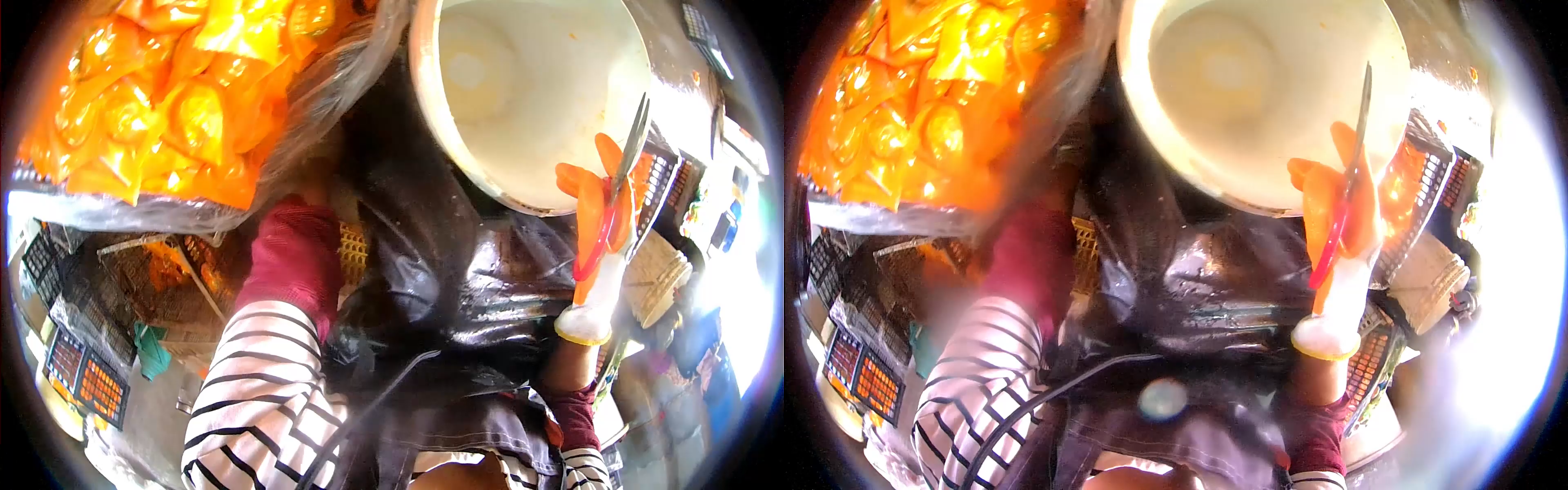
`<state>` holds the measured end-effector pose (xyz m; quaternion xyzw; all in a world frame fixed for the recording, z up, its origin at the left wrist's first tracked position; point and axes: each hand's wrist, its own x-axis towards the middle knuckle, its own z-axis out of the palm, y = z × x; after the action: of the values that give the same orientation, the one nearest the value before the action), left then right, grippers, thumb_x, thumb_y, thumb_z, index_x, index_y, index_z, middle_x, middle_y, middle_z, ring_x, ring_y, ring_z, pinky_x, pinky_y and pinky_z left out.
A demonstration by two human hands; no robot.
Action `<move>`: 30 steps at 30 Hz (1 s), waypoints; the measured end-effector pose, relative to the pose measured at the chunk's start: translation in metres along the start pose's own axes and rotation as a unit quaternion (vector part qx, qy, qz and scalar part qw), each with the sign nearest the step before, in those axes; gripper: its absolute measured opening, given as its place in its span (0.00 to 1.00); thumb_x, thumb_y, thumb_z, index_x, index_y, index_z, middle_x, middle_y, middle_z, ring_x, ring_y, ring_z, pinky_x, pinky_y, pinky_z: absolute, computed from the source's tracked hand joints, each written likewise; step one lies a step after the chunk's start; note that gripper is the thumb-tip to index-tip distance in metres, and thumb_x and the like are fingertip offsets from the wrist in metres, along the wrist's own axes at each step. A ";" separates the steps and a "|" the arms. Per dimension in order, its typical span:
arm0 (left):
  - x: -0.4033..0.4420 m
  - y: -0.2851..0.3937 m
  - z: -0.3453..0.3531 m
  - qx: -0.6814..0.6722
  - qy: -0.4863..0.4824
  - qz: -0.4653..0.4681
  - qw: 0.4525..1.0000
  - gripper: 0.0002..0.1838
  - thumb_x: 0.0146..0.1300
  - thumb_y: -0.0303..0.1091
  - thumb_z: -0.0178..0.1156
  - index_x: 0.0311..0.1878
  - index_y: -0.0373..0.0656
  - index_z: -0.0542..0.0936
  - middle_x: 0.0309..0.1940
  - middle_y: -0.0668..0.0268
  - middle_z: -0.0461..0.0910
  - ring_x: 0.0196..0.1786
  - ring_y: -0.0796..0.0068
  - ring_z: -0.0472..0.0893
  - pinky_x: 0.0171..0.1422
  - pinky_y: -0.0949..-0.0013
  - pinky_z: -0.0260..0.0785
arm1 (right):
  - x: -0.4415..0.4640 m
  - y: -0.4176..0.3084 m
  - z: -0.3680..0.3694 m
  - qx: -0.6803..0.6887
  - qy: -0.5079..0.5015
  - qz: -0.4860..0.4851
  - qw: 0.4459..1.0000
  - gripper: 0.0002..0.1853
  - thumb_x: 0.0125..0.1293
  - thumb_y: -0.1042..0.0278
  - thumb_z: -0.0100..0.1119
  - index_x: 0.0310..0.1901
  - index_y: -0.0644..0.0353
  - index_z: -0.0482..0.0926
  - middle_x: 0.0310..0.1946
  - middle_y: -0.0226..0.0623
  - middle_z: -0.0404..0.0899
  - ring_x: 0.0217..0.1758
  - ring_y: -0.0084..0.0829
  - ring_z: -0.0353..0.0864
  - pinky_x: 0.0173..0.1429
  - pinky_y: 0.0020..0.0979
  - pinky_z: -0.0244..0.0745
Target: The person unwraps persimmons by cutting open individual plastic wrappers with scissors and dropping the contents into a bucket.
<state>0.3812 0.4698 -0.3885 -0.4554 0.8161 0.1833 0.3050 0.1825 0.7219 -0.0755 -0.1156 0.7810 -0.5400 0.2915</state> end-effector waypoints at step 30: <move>-0.213 -0.152 -0.105 -0.652 -0.067 0.077 0.751 0.33 0.55 0.25 0.68 0.65 0.41 0.67 0.51 0.64 0.77 0.52 0.71 0.76 0.52 0.70 0.72 | -0.002 0.012 0.019 0.250 0.005 -0.017 0.968 0.27 0.65 0.73 0.61 0.66 0.58 0.67 0.44 0.33 0.76 0.46 0.21 0.76 0.50 0.20 0.72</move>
<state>0.5612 0.4654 -0.1722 -0.4656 0.5080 0.7242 -0.0271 0.1972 0.7127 -0.0901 -0.0490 0.6207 -0.7236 0.2980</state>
